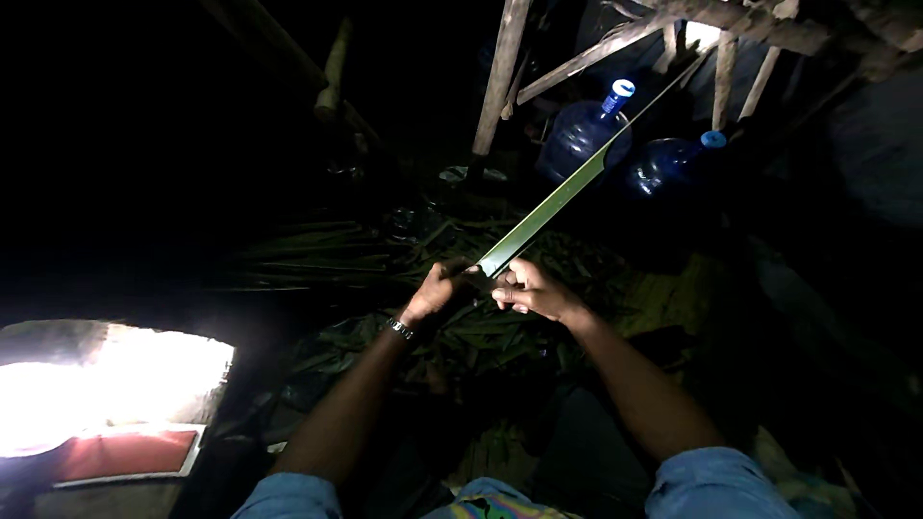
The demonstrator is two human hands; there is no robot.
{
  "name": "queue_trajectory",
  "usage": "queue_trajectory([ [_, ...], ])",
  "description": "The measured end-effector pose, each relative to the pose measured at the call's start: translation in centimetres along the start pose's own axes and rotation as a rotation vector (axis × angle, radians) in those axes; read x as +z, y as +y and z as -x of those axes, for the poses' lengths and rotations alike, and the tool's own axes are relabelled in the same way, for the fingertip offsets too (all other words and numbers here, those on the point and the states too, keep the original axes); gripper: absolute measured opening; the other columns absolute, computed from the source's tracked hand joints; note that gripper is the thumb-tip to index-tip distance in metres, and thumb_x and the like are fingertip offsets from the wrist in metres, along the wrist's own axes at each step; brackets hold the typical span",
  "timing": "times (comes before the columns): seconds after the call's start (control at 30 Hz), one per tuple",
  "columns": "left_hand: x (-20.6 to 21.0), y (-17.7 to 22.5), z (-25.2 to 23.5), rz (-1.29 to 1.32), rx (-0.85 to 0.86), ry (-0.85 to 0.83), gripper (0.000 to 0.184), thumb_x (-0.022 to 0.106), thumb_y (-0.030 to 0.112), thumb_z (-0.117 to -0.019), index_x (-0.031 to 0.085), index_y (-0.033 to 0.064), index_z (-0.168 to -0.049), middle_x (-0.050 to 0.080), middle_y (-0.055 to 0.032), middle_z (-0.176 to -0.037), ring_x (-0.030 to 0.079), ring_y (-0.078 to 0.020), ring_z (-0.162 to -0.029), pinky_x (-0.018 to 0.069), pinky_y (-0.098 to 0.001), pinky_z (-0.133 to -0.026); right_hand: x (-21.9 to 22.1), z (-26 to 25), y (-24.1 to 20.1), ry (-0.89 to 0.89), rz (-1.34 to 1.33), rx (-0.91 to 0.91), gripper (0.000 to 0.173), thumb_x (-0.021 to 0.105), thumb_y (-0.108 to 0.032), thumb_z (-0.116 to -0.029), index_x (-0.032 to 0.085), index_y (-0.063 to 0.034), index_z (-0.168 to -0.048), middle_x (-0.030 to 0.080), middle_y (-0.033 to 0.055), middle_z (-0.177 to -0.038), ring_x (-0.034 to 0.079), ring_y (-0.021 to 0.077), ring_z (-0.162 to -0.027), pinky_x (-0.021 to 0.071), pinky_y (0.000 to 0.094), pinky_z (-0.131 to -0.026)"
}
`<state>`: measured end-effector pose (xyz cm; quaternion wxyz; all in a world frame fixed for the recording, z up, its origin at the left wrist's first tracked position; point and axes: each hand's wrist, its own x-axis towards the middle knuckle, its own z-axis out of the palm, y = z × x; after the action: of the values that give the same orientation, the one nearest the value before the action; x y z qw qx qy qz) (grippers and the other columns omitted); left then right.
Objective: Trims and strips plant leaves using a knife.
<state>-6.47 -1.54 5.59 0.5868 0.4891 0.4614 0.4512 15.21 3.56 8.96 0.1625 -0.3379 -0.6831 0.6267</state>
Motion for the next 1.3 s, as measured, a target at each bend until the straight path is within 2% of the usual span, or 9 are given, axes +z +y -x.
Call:
queue_trajectory([
  [0.1, 0.3, 0.2, 0.1, 0.151, -0.028, -0.076, 0.024, 0.044, 0.015, -0.1057, 0.063, 0.0035, -0.097, 0.065, -0.0027, -0.076, 0.06, -0.0084, -0.057, 0.0525, -0.0225, -0.053, 0.2, -0.3, 0.1, -0.045, -0.036, -0.035, 0.04, 0.068, -0.015, -0.0938, 0.059, -0.0053, -0.132, 0.066, -0.0054, -0.075, 0.05, -0.0019, -0.054, 0.0391, 0.0149, -0.049],
  [0.27, -0.3, -0.2, -0.3, 0.242, -0.112, -0.107, 0.027, 0.041, 0.017, -0.1074, 0.066, 0.0076, -0.101, 0.061, 0.0021, -0.07, 0.053, -0.0025, -0.051, 0.0443, -0.0165, -0.044, 0.4, 0.1, -0.8, 0.027, -0.007, -0.123, 0.04, 0.065, -0.01, -0.0943, 0.06, -0.0027, -0.133, 0.065, -0.008, -0.075, 0.048, -0.0047, -0.055, 0.0369, 0.0131, -0.049],
  [0.4, -0.4, -0.1, -0.7, 0.286, -0.172, -0.185, 0.026, 0.039, 0.009, -0.1019, 0.064, 0.0074, -0.111, 0.059, 0.0031, -0.072, 0.052, -0.0007, -0.052, 0.0411, -0.0139, -0.044, -0.1, 0.2, -0.6, 0.086, 0.042, -0.175, 0.035, 0.064, -0.009, -0.0956, 0.063, 0.0003, -0.129, 0.066, -0.0081, -0.076, 0.048, -0.0057, -0.057, 0.0377, 0.0126, -0.051],
  [0.53, 0.2, 0.6, -0.3, 0.202, -0.168, -0.136, 0.025, 0.042, 0.016, -0.106, 0.065, 0.0108, -0.099, 0.057, 0.006, -0.068, 0.05, 0.0002, -0.053, 0.0405, -0.0142, -0.047, 0.0, 0.3, -0.9, 0.238, 0.014, -0.145, 0.02, 0.063, -0.002, -0.0953, 0.067, 0.0009, -0.115, 0.065, -0.0059, -0.073, 0.045, -0.0042, -0.054, 0.038, 0.0139, -0.051],
  [0.7, 0.7, 1.1, 0.1, 0.055, -0.073, -0.098, 0.028, 0.042, 0.018, -0.1098, 0.066, 0.0067, -0.099, 0.055, 0.0061, -0.068, 0.048, -0.0002, -0.054, 0.0417, -0.0159, -0.05, -0.3, 0.6, -1.0, 0.408, -0.032, -0.168, 0.012, 0.059, 0.008, -0.0902, 0.066, -0.0005, -0.095, 0.066, -0.0024, -0.072, 0.047, -0.0019, -0.051, 0.0402, 0.0158, -0.05],
  [0.87, 0.7, -0.2, -0.3, 0.049, 0.007, -0.173, 0.04, 0.033, 0.036, -0.1095, 0.06, 0.0134, -0.09, 0.048, 0.0108, -0.062, 0.044, 0.0012, -0.054, 0.0378, -0.0156, -0.051, -1.0, 0.7, -0.9, 0.564, -0.039, -0.212, 0.016, 0.056, 0.01, -0.0829, 0.063, -0.0048, -0.086, 0.063, -0.0038, -0.066, 0.045, 0.0002, -0.048, 0.0406, 0.0184, -0.049],
  [1.03, 0.3, 1.4, 0.1, -0.231, 0.077, -0.207, 0.034, 0.052, 0.032, -0.1056, 0.067, 0.0053, -0.121, 0.064, 0.0065, -0.092, 0.056, 0.0037, -0.077, 0.0493, -0.0179, -0.074, -1.7, 1.2, -1.0, 0.664, -0.035, -0.199, 0.017, 0.057, 0.011, -0.081, 0.058, -0.0051, -0.084, 0.053, -0.0036, -0.062, 0.045, 0.003, -0.049, 0.0433, 0.0203, -0.05],
  [1.13, -0.2, 1.2, -0.3, -0.289, 0.04, -0.196, 0.034, 0.048, 0.033, -0.1086, 0.07, 0.0086, -0.118, 0.059, 0.0079, -0.079, 0.05, 0.0027, -0.065, 0.0452, -0.0173, -0.063, -1.9, 1.1, -0.7, 0.67, -0.022, -0.251, 0.018, 0.056, 0.011, -0.0794, 0.061, -0.0065, -0.081, 0.055, -0.0038, -0.059, 0.044, 0.0027, -0.046, 0.041, 0.0204, -0.048],
  [1.3, -0.5, 1.0, -0.4, -0.418, 0.053, -0.192, 0.038, 0.045, 0.033, -0.1098, 0.069, 0.0056, -0.116, 0.054, 0.0072, -0.076, 0.047, 0.0031, -0.063, 0.0436, -0.0169, -0.062, -2.2, 0.7, -0.7, 0.713, 0.094, -0.21, 0.011, 0.058, 0.009, -0.0862, 0.063, -0.0002, -0.088, 0.057, -0.0008, -0.063, 0.044, 0.0025, -0.047, 0.0415, 0.02, -0.048],
])
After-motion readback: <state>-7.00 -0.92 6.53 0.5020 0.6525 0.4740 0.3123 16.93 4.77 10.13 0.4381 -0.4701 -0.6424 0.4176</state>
